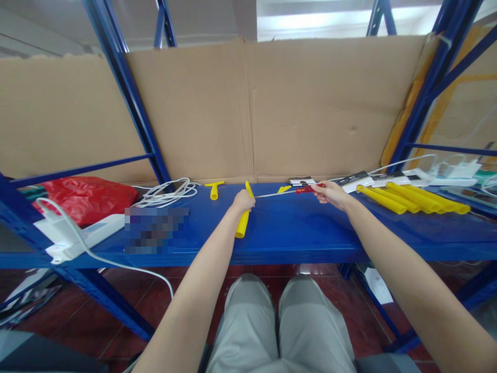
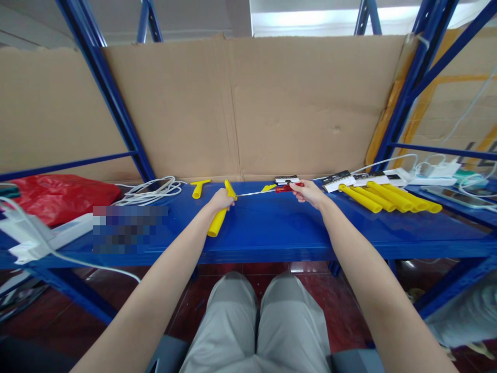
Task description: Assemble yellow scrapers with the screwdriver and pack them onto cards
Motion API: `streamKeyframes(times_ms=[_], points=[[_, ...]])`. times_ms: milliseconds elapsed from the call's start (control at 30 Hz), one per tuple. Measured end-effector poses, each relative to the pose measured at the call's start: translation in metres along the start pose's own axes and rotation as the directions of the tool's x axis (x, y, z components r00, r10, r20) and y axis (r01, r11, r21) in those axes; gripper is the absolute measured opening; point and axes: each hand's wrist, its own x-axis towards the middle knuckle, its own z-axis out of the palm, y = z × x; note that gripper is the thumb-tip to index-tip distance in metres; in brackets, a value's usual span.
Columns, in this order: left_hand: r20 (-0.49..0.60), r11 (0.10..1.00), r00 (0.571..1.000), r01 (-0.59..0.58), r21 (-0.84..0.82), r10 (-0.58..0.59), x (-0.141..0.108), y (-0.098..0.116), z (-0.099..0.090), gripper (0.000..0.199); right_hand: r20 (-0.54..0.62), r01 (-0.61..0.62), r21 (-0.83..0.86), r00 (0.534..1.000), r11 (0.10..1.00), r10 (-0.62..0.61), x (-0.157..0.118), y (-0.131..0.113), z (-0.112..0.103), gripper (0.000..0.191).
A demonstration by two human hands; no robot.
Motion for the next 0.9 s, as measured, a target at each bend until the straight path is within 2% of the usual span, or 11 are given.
streamKeyframes(times_ms=[233, 367, 533, 700, 800, 900], points=[[-0.004, 1.0, 1.0, -0.006, -0.003, 0.006, -0.001, -0.001, -0.001, 0.015, -0.064, -0.058, -0.053, 0.996, 0.997, 0.054, -0.001, 0.001, 0.002, 0.044], [0.003, 1.0, 1.0, -0.012, 0.011, 0.012, 0.0, 0.0, -0.001, 0.015, -0.051, -0.131, -0.102, 0.991, 0.986, 0.126, -0.003, 0.001, 0.003, 0.046], [0.008, 0.998, 1.0, -0.008, 0.07, 0.007, 0.001, 0.0, -0.001, 0.016, 0.026, -0.189, 0.025, 0.982, 0.982, 0.189, -0.006, -0.003, 0.001, 0.032], [-0.008, 0.995, 1.0, -0.003, 0.1, 0.004, 0.001, -0.001, -0.002, 0.02, 0.099, -0.177, 0.115, 0.981, 0.978, 0.166, -0.011, -0.009, 0.001, 0.019], [-0.006, 0.994, 1.0, 0.002, 0.112, -0.002, 0.0, -0.001, -0.003, 0.019, 0.053, -0.15, 0.08, 0.988, 0.985, 0.147, -0.011, -0.009, 0.006, 0.018], [-0.005, 0.993, 1.0, 0.016, 0.118, -0.016, -0.003, 0.0, -0.005, 0.019, -0.038, -0.148, -0.032, 0.988, 0.988, 0.147, -0.01, -0.007, 0.011, 0.033]])
